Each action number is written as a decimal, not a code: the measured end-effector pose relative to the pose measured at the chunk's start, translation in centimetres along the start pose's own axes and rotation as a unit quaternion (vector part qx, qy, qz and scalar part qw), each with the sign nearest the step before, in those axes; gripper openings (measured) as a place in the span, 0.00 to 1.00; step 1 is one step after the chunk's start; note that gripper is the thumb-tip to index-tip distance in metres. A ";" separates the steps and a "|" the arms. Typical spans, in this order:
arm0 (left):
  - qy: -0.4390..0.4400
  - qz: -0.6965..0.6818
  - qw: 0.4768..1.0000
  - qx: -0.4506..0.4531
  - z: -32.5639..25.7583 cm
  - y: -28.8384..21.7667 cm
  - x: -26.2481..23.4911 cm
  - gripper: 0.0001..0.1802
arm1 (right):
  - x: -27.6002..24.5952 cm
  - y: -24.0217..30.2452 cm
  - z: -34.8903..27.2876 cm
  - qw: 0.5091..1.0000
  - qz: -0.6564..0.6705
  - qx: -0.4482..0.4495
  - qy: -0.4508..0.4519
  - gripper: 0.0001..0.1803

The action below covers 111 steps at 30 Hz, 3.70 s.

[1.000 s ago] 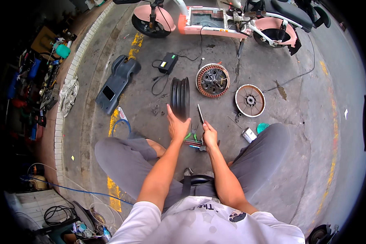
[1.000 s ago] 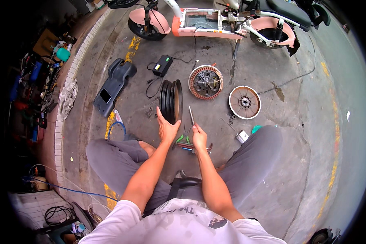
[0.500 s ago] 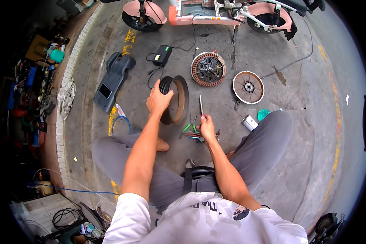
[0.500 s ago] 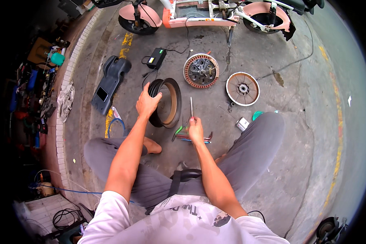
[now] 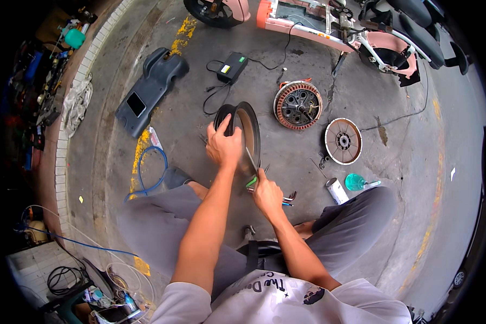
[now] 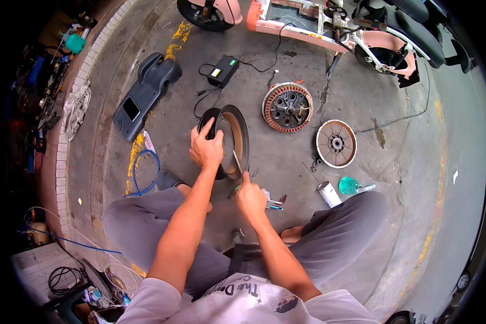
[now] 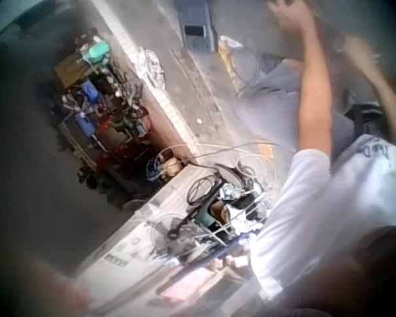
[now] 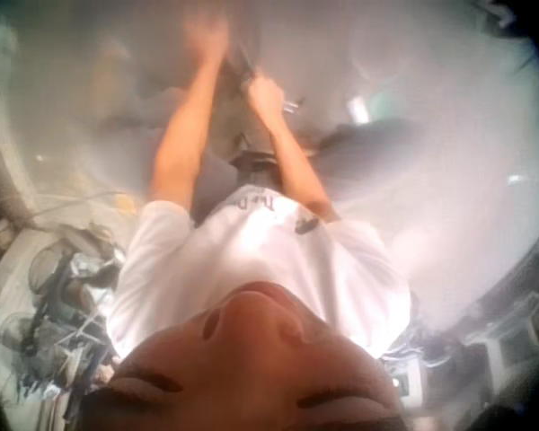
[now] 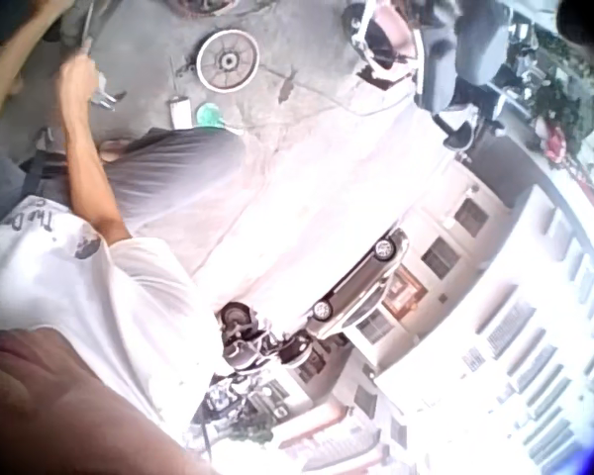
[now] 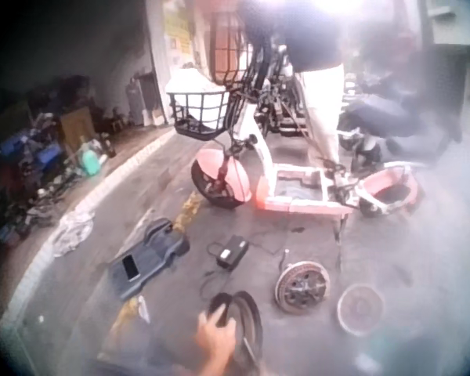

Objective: The person sits on the floor and uses a metal tire lever to pry the bead of a small black tire off a metal rim. The person repeatedly inserts the lever between the tire and rim, rotating the tire to work the bead over the edge. Nearby on the floor are a disassembled motor stator, a separate wheel rim, and a battery charger.

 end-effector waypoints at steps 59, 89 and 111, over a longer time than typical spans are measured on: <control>0.101 -0.054 0.993 -0.017 2.5 -2.1 0.2 0.27 | 1.1 -1.4 2.5 0.993 -0.091 -0.060 -0.040 0.22; -0.041 -0.107 0.992 0.059 0.4 3.3 3.1 0.33 | -7.8 0.1 10.0 0.993 -0.077 -0.028 -0.081 0.18; 0.104 0.020 0.993 0.047 -0.4 -0.4 -0.6 0.37 | -6.6 -12.6 0.8 0.927 0.343 -0.041 -0.147 0.22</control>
Point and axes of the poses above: each hand's wrist, its own z-axis towards the middle knuckle, its own x-axis out of the palm, y = z × x, the point moved 3 cm from there along z, towards the middle knuckle, and after that the axes turned 8 degrees about y, right-handed, at the moved point
